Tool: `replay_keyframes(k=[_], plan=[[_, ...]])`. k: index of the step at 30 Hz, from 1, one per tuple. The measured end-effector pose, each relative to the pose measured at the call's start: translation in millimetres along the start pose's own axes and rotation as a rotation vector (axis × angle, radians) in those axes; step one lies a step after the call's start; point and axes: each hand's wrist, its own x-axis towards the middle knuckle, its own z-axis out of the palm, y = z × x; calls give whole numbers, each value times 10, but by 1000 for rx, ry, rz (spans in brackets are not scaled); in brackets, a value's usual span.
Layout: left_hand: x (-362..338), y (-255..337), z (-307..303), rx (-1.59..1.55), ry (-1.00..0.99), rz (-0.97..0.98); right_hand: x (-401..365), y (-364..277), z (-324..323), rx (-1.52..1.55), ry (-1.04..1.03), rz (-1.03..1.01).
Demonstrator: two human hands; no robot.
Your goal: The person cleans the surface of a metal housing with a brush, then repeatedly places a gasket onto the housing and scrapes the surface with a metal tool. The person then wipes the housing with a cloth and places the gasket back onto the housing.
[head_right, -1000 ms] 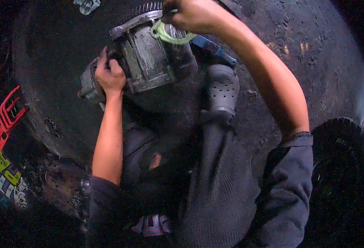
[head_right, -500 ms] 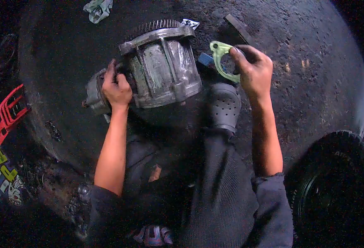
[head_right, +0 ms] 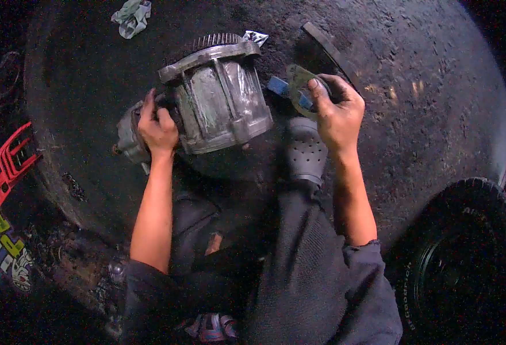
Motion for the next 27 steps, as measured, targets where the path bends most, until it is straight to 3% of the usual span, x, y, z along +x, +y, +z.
replay_keyframes(k=[3,7,10,12,16,19,22,27], plan=[[-8,32,-7,-33,-28,-102,-49,-35,44,-4,1,23],[-2,59,-10,8,-6,-62,-127,-90,53,-67,-38,-52],[5,72,-23,-43,-32,-125,-166,-218,101,18,-90,18],[2,88,-37,-63,-44,-122,-133,-180,148,-26,-78,-89],[-4,49,-7,-32,-56,-135,-123,7,244,-60,-66,-97],[22,45,-3,15,-7,-56,-204,8,362,-171,-93,-298],[13,56,-29,-56,-57,-150,-264,-39,407,-131,-218,-313],[15,9,-29,-23,-55,-71,-332,-23,405,-158,-365,-447]])
